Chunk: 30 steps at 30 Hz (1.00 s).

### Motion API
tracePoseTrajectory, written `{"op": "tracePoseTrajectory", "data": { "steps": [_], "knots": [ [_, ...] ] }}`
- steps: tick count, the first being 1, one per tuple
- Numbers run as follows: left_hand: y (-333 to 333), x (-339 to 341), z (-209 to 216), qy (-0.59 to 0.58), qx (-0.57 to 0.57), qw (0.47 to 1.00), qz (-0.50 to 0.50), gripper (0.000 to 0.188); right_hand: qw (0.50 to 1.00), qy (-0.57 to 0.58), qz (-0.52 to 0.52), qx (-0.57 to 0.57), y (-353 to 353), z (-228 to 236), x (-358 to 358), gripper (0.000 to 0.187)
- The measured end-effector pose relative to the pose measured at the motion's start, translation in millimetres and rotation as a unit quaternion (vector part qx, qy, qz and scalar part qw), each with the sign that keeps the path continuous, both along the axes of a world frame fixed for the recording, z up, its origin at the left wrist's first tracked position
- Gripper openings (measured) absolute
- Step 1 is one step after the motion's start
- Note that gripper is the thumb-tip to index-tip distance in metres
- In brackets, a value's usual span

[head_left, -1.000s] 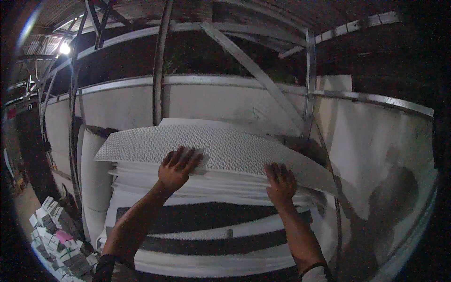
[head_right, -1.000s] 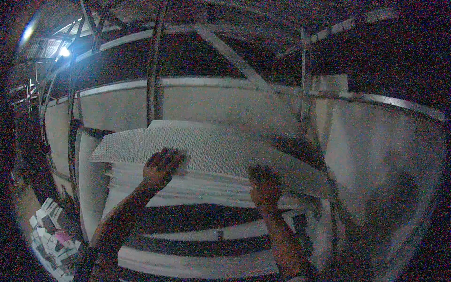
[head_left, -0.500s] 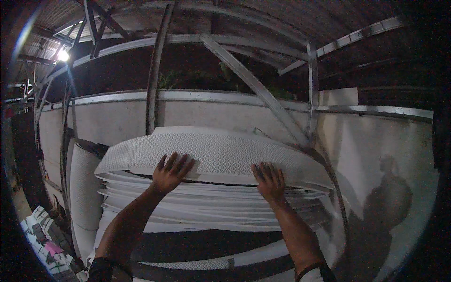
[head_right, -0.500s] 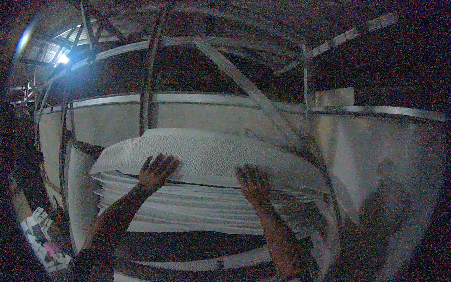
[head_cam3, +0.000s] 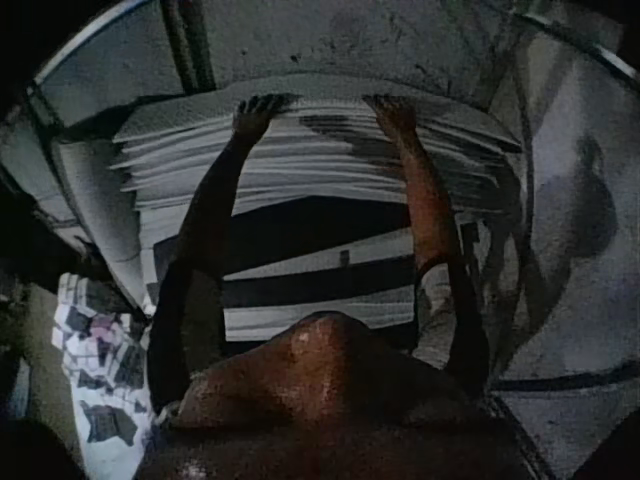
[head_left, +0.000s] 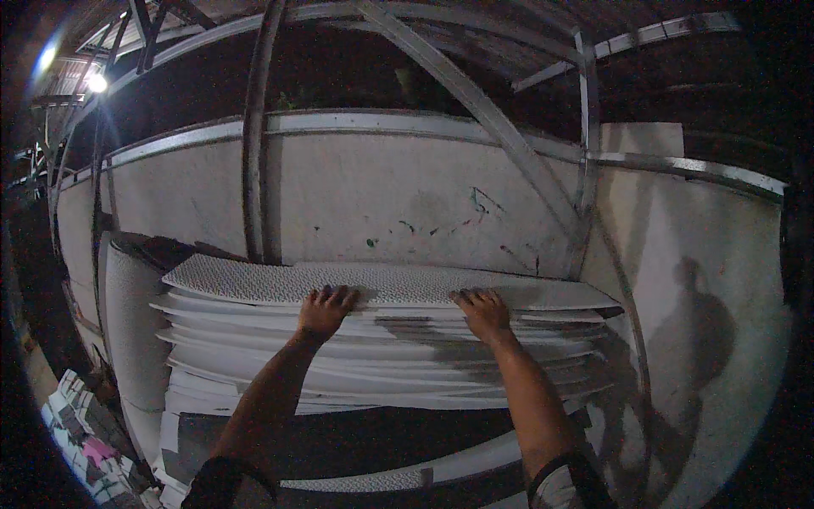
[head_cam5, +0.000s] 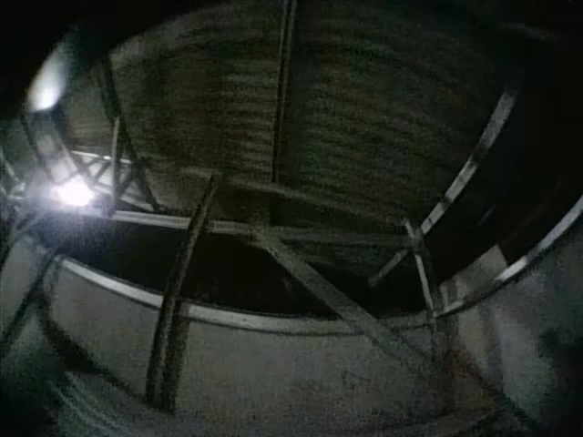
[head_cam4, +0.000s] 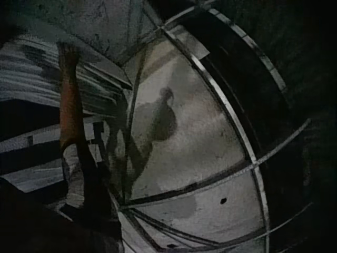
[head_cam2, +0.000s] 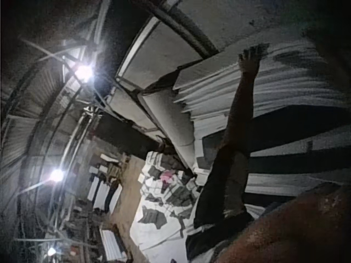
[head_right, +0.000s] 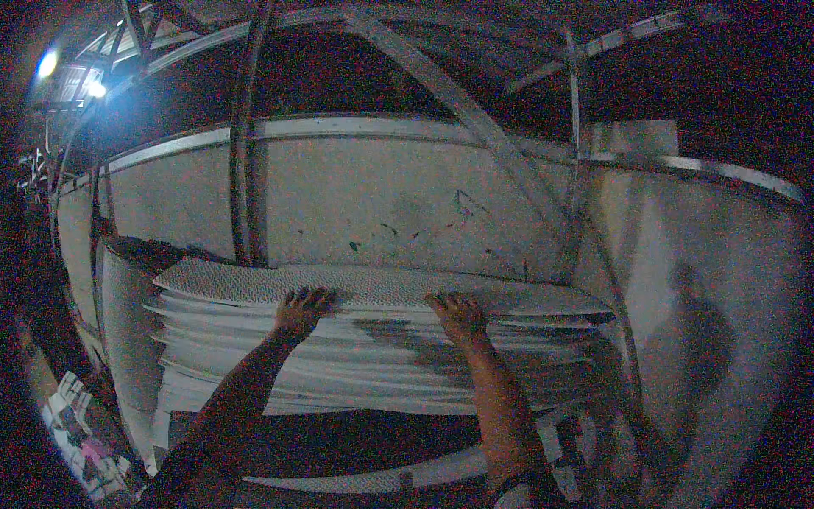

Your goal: The person repeatedly picks up white rectangular boards from a large pile and places them onto a separate stack against a wall. The task involves lifting the boards by hand and aligning them in a new pile.

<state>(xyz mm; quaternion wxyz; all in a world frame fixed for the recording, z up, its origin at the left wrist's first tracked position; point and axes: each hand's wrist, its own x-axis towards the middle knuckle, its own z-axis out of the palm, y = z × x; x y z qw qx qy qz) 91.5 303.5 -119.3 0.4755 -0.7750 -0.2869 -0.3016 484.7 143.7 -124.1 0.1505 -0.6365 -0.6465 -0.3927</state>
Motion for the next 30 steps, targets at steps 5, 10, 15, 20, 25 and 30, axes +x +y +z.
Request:
{"op": "tracePoseTrajectory", "data": {
  "steps": [5, 10, 15, 20, 25, 30],
  "knots": [
    [3, -11, 33, 0.007, -0.088, 0.991, -0.102, 0.059, 0.991, 0.123, 0.052, -0.03, 21, -4, -22, 0.06],
    [20, 3, 29, -0.034, -0.087, 0.992, -0.086, 0.065, 0.997, 0.048, 0.02, 0.066, 59, -28, -10, 0.072],
    [17, 16, 27, -0.062, -0.123, 0.989, -0.044, 0.069, 0.979, 0.198, -0.042, -0.01, 48, -10, -35, 0.079],
    [-7, 13, 30, -0.132, -0.199, 0.97, 0.031, 0.075, 0.965, 0.249, -0.072, 0.038, 49, -26, -52, 0.082],
    [-38, 23, -11, -0.224, -0.235, 0.946, 0.016, 0.081, 0.959, 0.27, -0.07, 0.05, 30, -62, -54, 0.086],
    [-87, 20, -66, -0.222, -0.288, 0.932, -0.007, 0.079, 0.934, 0.349, -0.072, -0.014, -18, -81, -76, 0.083]
  ]
}}
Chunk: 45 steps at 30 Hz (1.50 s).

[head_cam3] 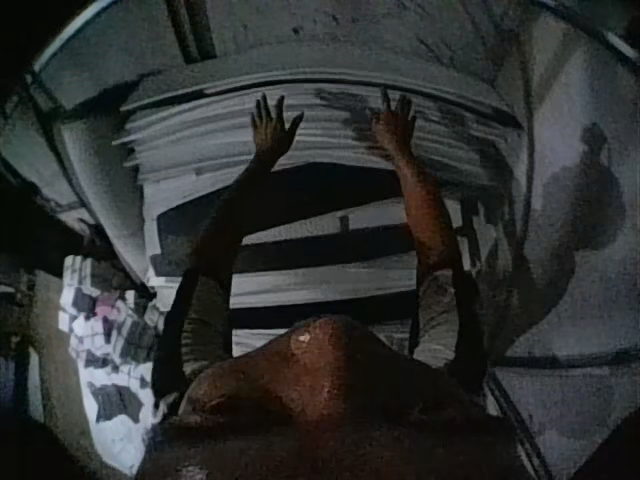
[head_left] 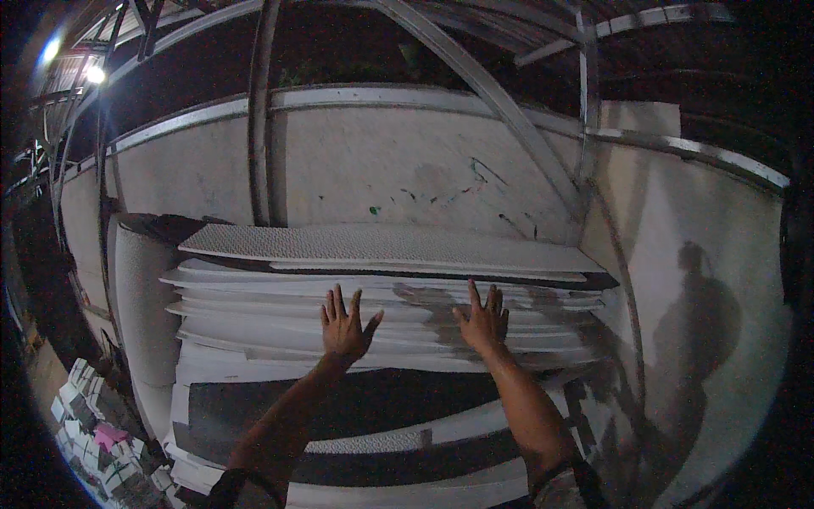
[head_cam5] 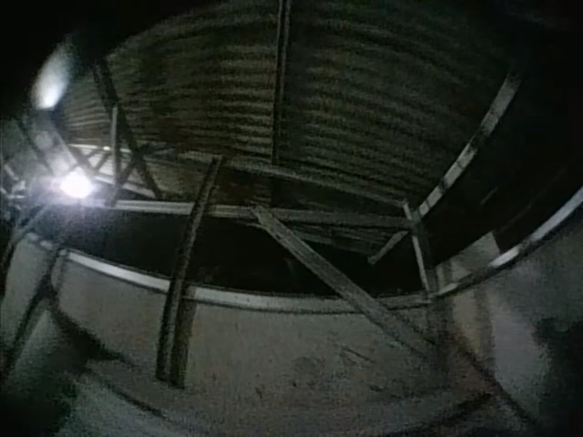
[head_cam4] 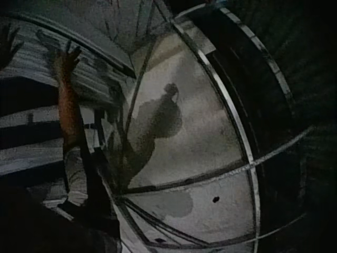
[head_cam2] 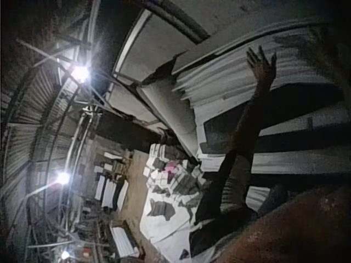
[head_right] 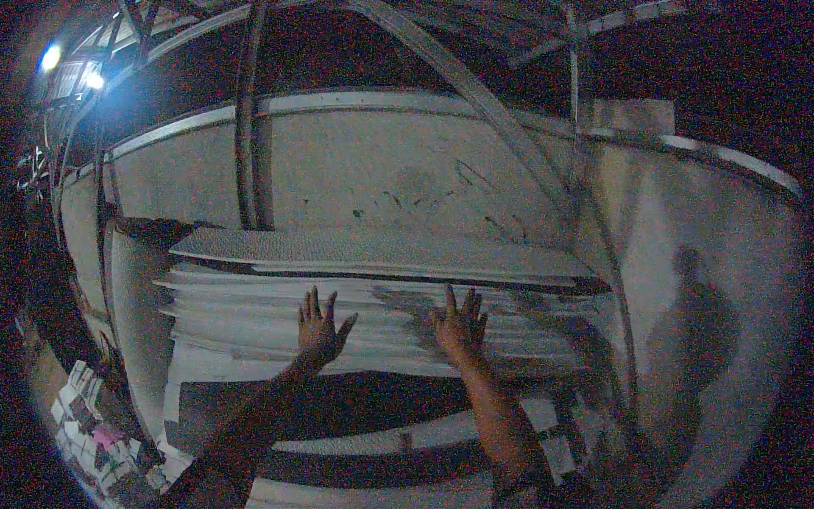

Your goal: The person repeatedly picks up white rectangular boards from a large pile and places them onto a separate stack against a wall. The task involves lifting the boards by hand and aligning them in a new pile.

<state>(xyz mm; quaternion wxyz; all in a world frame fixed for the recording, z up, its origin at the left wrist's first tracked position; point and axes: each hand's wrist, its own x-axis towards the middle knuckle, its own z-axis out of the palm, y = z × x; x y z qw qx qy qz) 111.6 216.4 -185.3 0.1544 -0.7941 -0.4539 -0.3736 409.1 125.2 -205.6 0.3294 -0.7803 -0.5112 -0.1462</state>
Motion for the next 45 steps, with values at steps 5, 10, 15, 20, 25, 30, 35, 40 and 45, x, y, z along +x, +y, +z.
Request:
{"op": "tracePoseTrajectory", "data": {
  "steps": [5, 10, 15, 20, 25, 30, 35, 40, 45],
  "knots": [
    [-56, 10, -51, -0.054, -0.1, 0.992, -0.05, 0.072, 0.999, 0.008, 0.031, -0.004, -57, -33, -20, 0.082],
    [-73, 9, -155, 0.007, -0.076, 0.99, -0.117, 0.065, 0.999, 0.019, 0.031, -0.02, -123, -65, -56, 0.082],
    [-231, 32, -116, -0.109, -0.194, 0.962, -0.16, 0.056, 0.994, 0.066, 0.084, 0.019, -205, -105, -71, 0.083],
    [-285, 22, -166, -0.071, -0.189, 0.952, -0.229, 0.054, 0.998, 0.06, 0.013, -0.029, -266, -137, -97, 0.082],
    [-341, 35, -185, -0.1, -0.197, 0.943, -0.249, 0.05, 0.997, 0.067, 0.043, 0.009, -323, -151, -102, 0.079],
    [-386, 45, -185, -0.12, -0.213, 0.933, -0.265, 0.044, 0.995, 0.095, 0.026, 0.006, -365, -172, -103, 0.081],
    [-414, 44, -206, -0.119, -0.281, 0.919, -0.25, 0.04, 0.994, 0.105, 0.014, -0.008, -395, -191, -112, 0.079],
    [-439, 46, -228, -0.112, -0.292, 0.914, -0.258, 0.041, 0.992, 0.122, 0.006, -0.013, -421, -214, -111, 0.077],
    [-461, 48, -232, -0.109, -0.327, 0.894, -0.285, 0.04, 0.985, 0.163, -0.025, -0.043, -446, -219, -111, 0.076]
  ]
}}
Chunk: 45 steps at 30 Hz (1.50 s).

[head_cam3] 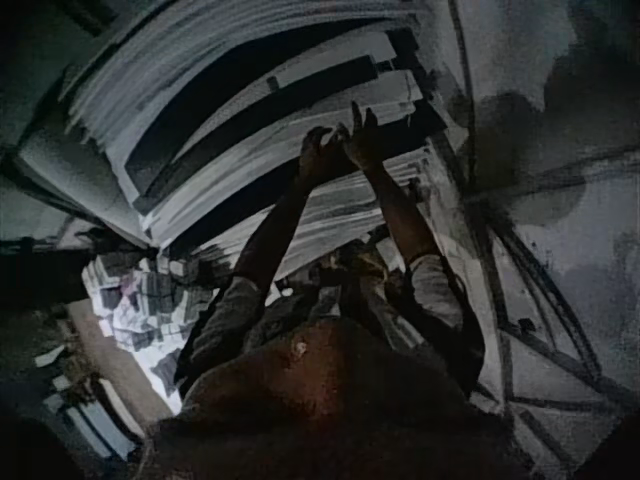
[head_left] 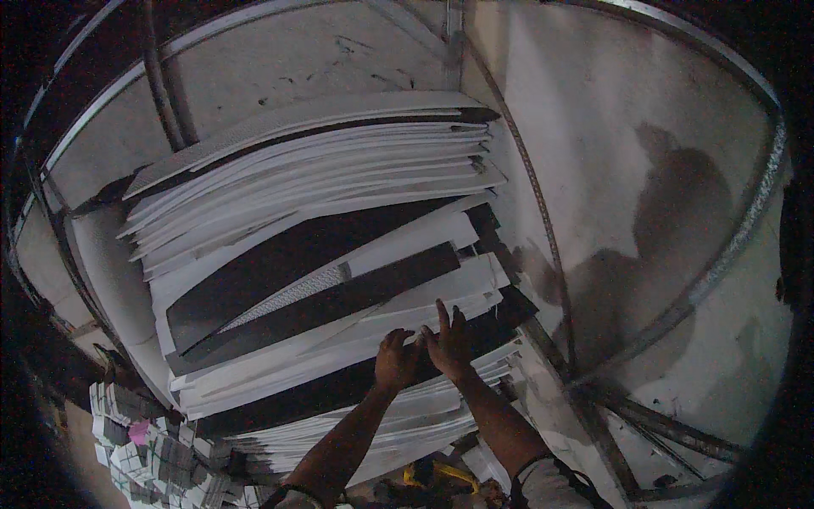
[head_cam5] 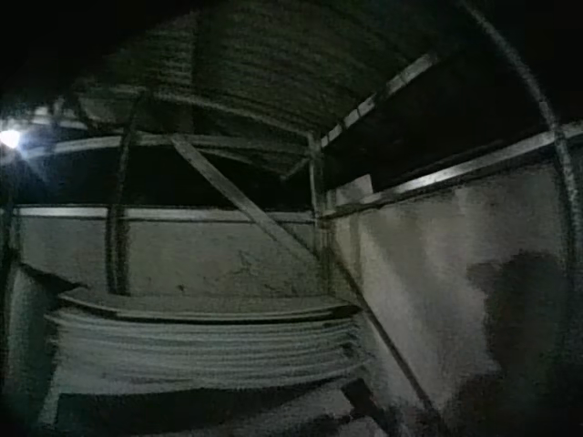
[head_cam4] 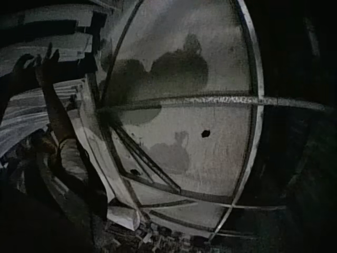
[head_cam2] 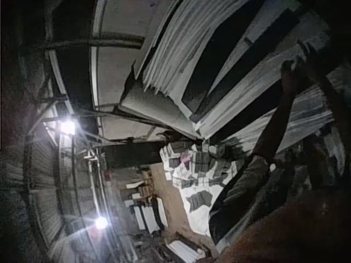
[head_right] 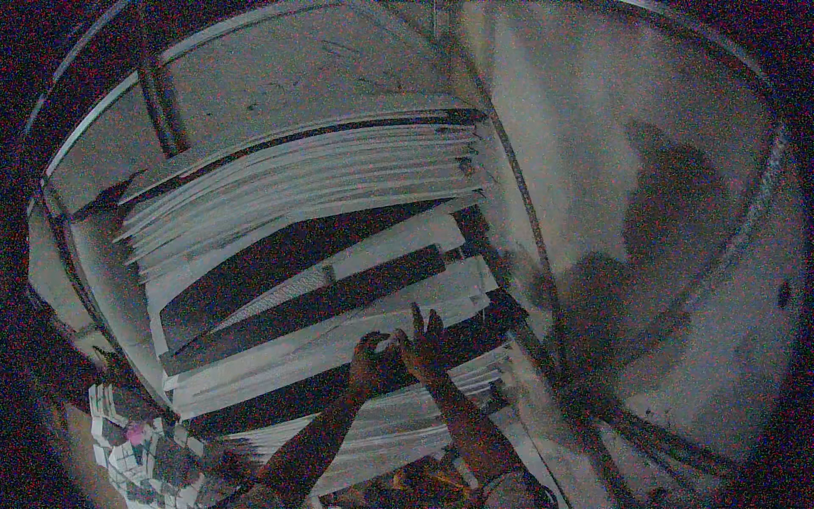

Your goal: The person repeatedly picks up white rectangular boards from a large pile and places them onto a separate stack against a wall. The task involves lifting the boards by hand and aligning them in a new pile.

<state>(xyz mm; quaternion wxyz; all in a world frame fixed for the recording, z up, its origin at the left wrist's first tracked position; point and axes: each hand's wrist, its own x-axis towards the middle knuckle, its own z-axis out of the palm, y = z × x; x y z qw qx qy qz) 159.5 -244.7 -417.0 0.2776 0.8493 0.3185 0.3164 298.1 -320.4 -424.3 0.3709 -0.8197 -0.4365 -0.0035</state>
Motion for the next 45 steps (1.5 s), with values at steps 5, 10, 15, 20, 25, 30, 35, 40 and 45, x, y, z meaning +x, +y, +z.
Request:
{"op": "tracePoseTrajectory", "data": {
  "steps": [5, 10, 15, 20, 25, 30, 35, 40, 45],
  "knots": [
    [-33, 9, 22, 0.017, -0.003, 1.0, 0.009, 0.039, 0.997, -0.031, -0.01, -0.066, -35, -3, 2, 0.077],
    [-54, 19, 5, 0.035, 0.004, 0.991, -0.127, 0.036, 0.994, -0.073, -0.039, 0.076, -93, -12, -1, 0.079],
    [-114, 25, -21, -0.021, -0.068, 0.991, -0.112, 0.044, 0.977, -0.033, -0.182, -0.107, -156, -18, -29, 0.079],
    [-166, 9, -51, 0.015, 0.006, 0.982, -0.186, 0.049, 0.961, -0.046, -0.257, -0.092, -232, -31, -63, 0.078],
    [-212, -1, -50, 0.0, -0.029, 0.947, -0.32, 0.048, 0.936, 0.079, -0.338, -0.058, -283, -10, -102, 0.082],
    [-269, 7, -67, -0.029, -0.02, 0.904, -0.425, 0.049, 0.891, 0.095, -0.417, -0.153, -342, -26, -127, 0.082],
    [-328, -3, -69, 0.011, -0.064, 0.874, -0.482, 0.048, 0.86, 0.095, -0.478, -0.155, -401, -33, -160, 0.081],
    [-401, -3, -123, 0.085, -0.038, 0.86, -0.502, 0.051, 0.825, 0.122, -0.525, -0.17, -471, -73, -170, 0.078],
    [-457, 3, -145, 0.1, -0.004, 0.831, -0.547, 0.053, 0.802, 0.144, -0.554, -0.172, -533, -111, -175, 0.078]
  ]
}}
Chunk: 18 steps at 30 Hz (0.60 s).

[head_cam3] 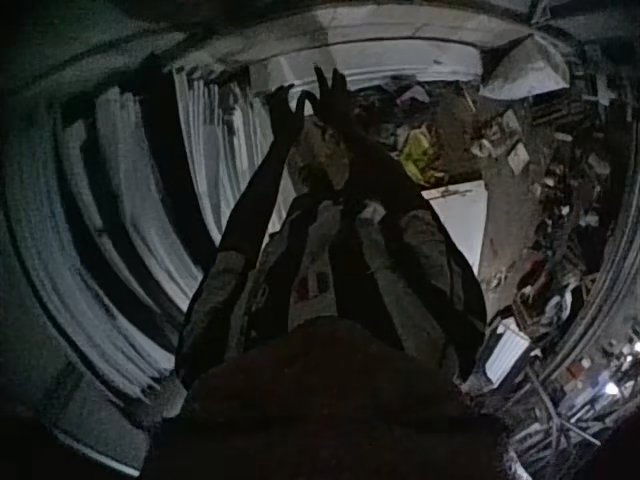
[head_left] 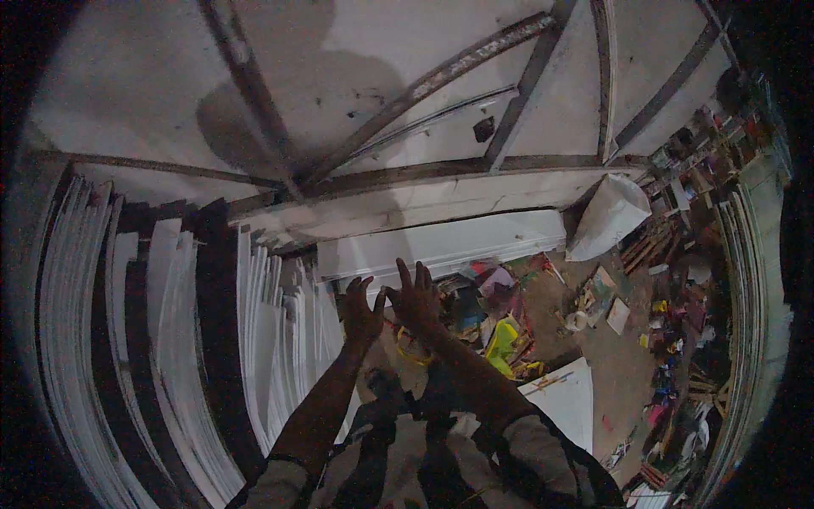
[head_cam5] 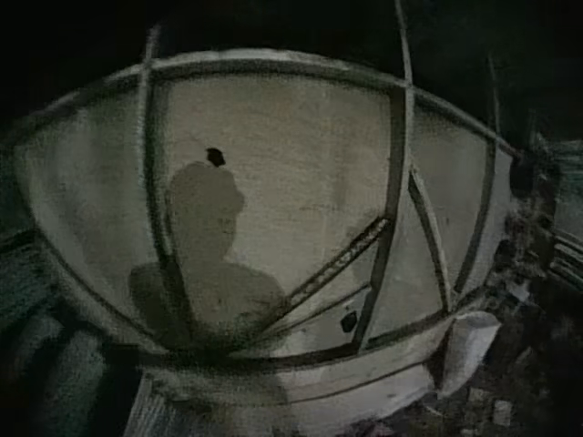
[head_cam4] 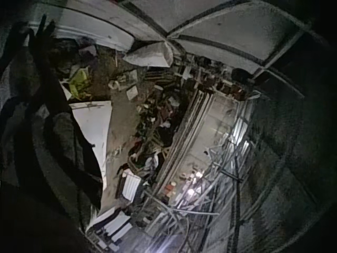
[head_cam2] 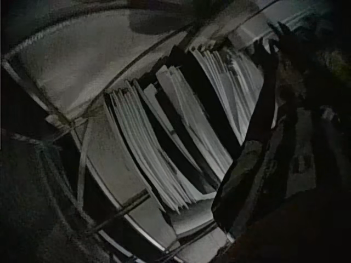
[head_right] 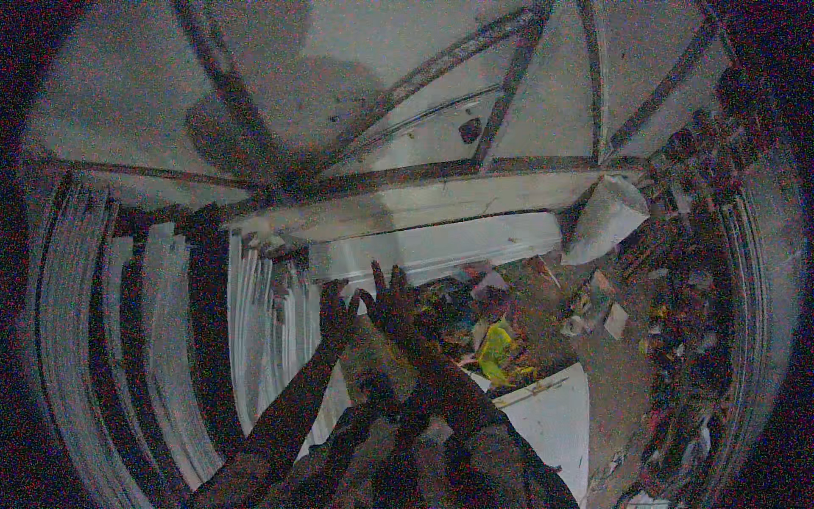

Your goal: The person repeatedly picks up white rectangular boards from a large pile and places them onto a separate stack against a wall. The task involves lifting the boards by hand and aligning them in a new pile.

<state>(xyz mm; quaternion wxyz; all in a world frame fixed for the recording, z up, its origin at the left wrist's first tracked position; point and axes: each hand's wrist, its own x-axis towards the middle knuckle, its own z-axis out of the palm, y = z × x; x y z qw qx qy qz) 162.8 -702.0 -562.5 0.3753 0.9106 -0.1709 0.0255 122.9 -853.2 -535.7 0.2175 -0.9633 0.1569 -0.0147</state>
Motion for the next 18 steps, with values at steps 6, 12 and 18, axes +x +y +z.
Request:
{"op": "tracePoseTrajectory", "data": {
  "steps": [6, 12, 18],
  "knots": [
    [-87, 20, -17, 0.007, 0.026, 0.999, -0.035, 0.056, 0.997, 0.068, -0.007, 0.02, -96, -24, 18, 0.081],
    [-152, 54, -90, -0.049, 0.121, 0.99, -0.05, 0.061, 0.998, 0.046, 0.019, -0.043, -160, -110, 47, 0.085],
    [-191, 88, -225, -0.031, 0.1, 0.993, -0.051, 0.065, 0.996, 0.042, 0.023, -0.069, -212, -243, 84, 0.083]
  ]
}}
